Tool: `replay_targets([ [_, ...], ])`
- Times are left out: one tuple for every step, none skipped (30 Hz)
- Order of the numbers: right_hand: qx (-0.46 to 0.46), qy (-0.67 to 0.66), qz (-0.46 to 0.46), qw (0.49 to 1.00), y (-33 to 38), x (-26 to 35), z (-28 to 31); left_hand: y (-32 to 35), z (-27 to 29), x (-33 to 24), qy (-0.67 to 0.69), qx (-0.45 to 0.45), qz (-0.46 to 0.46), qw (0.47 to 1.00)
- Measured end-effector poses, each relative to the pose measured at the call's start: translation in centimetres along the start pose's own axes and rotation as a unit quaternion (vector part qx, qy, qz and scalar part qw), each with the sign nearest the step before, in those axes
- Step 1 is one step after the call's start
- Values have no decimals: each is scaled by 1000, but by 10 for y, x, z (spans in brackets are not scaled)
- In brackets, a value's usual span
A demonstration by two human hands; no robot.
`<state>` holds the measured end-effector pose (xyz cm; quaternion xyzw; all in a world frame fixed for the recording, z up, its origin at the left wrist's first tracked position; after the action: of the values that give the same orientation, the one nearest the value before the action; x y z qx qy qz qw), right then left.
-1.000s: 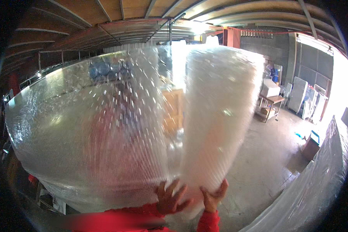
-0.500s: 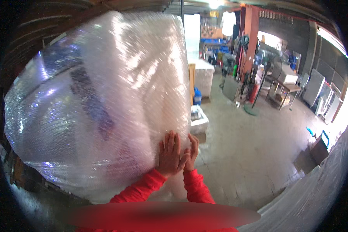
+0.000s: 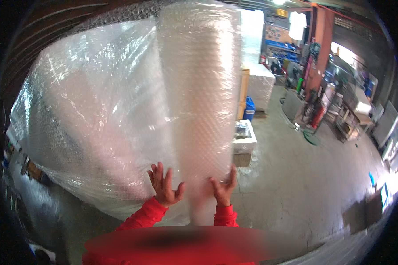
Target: The person wraps a large furniture item with bubble wrap in a warehouse. They pull and smooth the wrap around the item, then use a tape gun to secure the wrap in place.
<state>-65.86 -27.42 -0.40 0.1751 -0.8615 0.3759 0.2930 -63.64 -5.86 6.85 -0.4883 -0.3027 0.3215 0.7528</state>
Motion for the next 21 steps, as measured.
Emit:
replay_targets([
  [-50, 42, 13, 998, -3, -1, 10, -1, -5, -11, -79, 31, -17, 996],
  [-51, 92, 37, 994, -12, -5, 11, -3, -5, -25, -93, 13, -37, 995],
  [-54, 139, 68, 987, -25, -14, 8, -4, -8, -30, -84, 25, 4, 996],
  [-59, 188, 91, 976, -39, -27, 0, -5, -11, -36, -78, 35, 35, 996],
  [-58, 160, 107, 980, -50, -44, -14, -7, -16, -37, -68, 39, 72, 994],
  [-52, 143, 105, 983, -57, -65, -30, -9, -25, -44, -83, 69, 38, 993],
  [-32, 123, 129, 983, -59, -81, -49, -12, -32, -50, -35, 41, 26, 998],
  [-26, 112, 88, 989, -60, -104, -65, -14, -43, -52, -36, 52, 10, 998],
  [-7, 92, 100, 991, -59, -118, -81, -17, -58, -53, -35, 53, -4, 998],
  [15, 115, 98, 988, -56, -129, -91, -20, -79, -39, -13, 79, 58, 995],
  [25, 136, 113, 984, -53, -133, -94, -21, -99, -25, 10, 104, 111, 988],
  [64, 104, 106, 987, -54, -137, -92, -19, -120, -10, 46, 140, 177, 973],
  [92, 73, 95, 989, -57, -137, -83, -19, -132, -3, -27, 139, 177, 974],
  [125, 73, 55, 988, -66, -142, -74, -17, -143, 4, -89, 146, 186, 967],
  [168, -11, -15, 986, -78, -148, -61, -12, -151, 9, -148, 160, 194, 956],
  [216, -64, -112, 968, -95, -155, -45, -10, -154, 11, -176, 132, 181, 959],
  [271, -137, -165, 938, -111, -159, -39, -4, -157, 15, -180, 128, 185, 958],
  [202, -89, -217, 951, -134, -175, -27, 1, -156, 16, -181, 101, 182, 961],
  [141, -46, -238, 960, -160, -187, -19, 7, -155, 17, -176, 79, 180, 965],
  [152, -28, -202, 967, -180, -196, -30, 12, -153, 17, -177, 71, 176, 966],
  [156, 12, -179, 971, -196, -208, -48, 16, -152, 20, -178, 59, 173, 967],
])
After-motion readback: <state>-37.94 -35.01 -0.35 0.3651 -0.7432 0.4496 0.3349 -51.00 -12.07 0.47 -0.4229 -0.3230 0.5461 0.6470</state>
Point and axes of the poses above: each hand's wrist, its own y-axis away from the middle knuckle, its own z-axis out of the back of the hand, x = y × z, the point moved 6 cm from there along -y, towards the middle knuckle, and after that the axes turned 12 degrees about -y, right-handed, at the moved point
